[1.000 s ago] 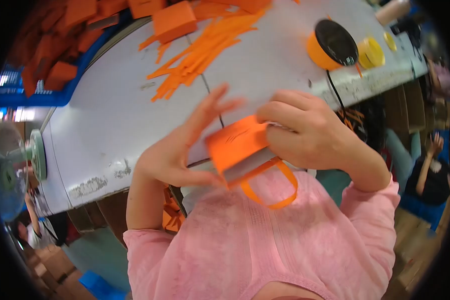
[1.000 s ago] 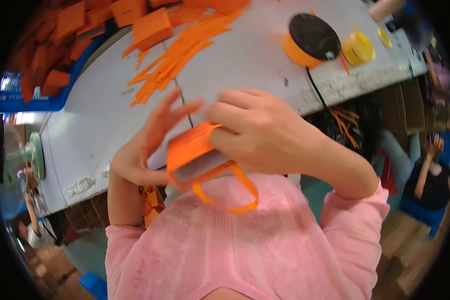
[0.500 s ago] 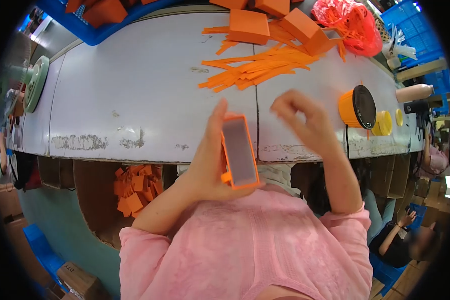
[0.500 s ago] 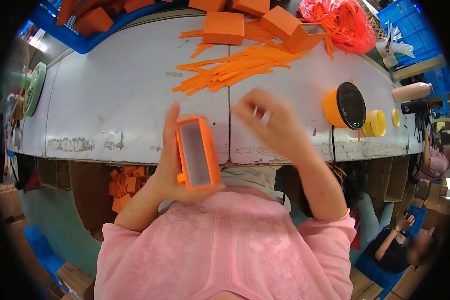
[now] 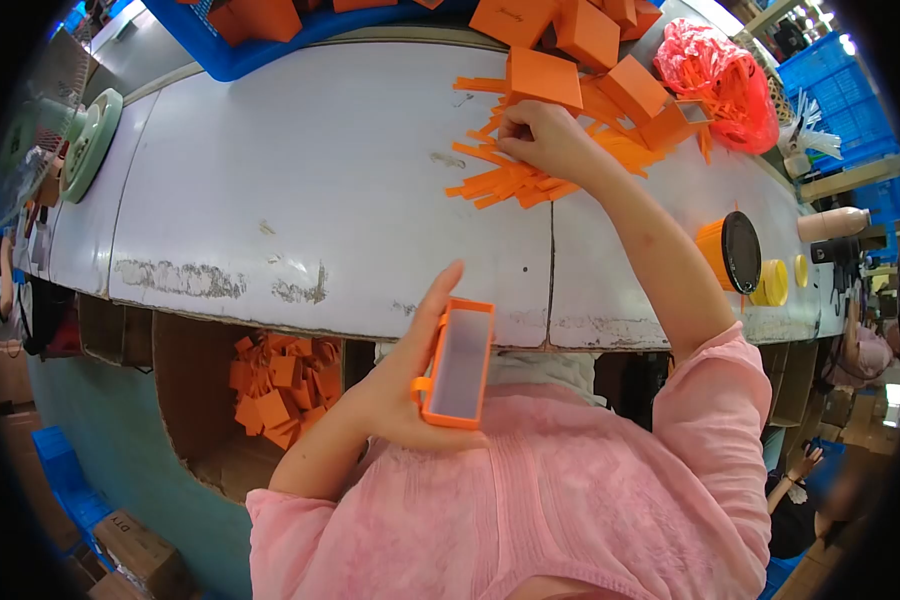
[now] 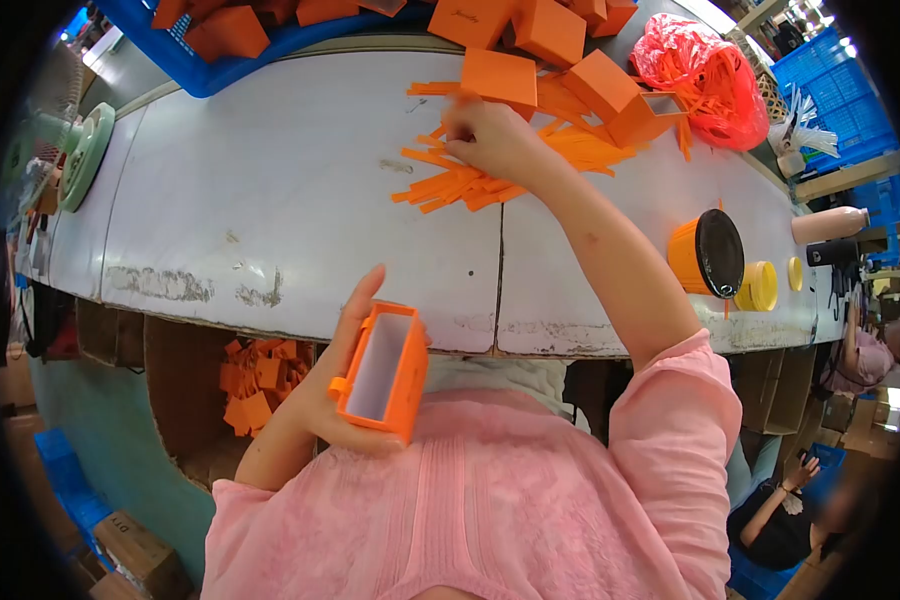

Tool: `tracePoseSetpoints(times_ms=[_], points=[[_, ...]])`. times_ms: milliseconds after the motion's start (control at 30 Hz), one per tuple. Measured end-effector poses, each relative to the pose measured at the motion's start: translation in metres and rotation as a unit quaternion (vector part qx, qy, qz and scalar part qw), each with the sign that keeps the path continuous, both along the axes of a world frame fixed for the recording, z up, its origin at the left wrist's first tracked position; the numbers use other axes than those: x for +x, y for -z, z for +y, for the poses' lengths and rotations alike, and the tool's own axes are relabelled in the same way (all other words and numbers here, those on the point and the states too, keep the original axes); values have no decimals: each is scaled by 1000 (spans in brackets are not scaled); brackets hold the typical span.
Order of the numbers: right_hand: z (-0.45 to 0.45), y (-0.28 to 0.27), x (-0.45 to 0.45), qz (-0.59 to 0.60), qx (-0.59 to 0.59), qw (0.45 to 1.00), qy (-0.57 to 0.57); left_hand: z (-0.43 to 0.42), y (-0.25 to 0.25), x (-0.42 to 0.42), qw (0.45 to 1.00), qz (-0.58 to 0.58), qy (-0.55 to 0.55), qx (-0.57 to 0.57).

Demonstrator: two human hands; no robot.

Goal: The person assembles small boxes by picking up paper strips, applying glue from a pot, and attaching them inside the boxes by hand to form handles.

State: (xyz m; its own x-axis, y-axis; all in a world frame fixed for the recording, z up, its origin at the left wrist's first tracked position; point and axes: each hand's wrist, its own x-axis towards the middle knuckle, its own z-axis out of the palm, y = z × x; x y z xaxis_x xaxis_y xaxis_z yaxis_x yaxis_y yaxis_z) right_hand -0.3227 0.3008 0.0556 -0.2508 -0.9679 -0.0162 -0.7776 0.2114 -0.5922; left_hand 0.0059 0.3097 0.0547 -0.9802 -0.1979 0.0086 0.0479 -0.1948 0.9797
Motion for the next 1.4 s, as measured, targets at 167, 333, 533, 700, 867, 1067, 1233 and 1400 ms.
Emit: tracePoseSetpoints(times_ms=[167, 333, 533, 700, 867, 1067, 1233, 1400], points=[[2, 3, -5, -72, -30, 997, 24, -4, 5, 6, 996, 0, -58, 64], [10, -10, -1, -104, -80, 990, 55, -9, 6, -2, 995, 21, -66, 67], [36, -38, 30, -162, -162, 973, 36, -24, -6, -13, 978, 55, -138, 146], [85, -73, 75, -299, -88, 950, 26, -31, -21, -24, 984, 104, -98, 107], [114, -74, 88, -373, -92, 923, 1, -32, -24, -39, 984, 156, 44, 80], [130, -63, 83, -532, -81, 842, -32, -20, -30, -39, 978, 134, 67, 146], [130, -60, 77, -641, -27, 767, -32, -16, -30, -35, 978, 135, 69, 145], [129, -63, 90, -527, 37, 849, 15, 6, -58, -34, 984, 67, 5, 164]])
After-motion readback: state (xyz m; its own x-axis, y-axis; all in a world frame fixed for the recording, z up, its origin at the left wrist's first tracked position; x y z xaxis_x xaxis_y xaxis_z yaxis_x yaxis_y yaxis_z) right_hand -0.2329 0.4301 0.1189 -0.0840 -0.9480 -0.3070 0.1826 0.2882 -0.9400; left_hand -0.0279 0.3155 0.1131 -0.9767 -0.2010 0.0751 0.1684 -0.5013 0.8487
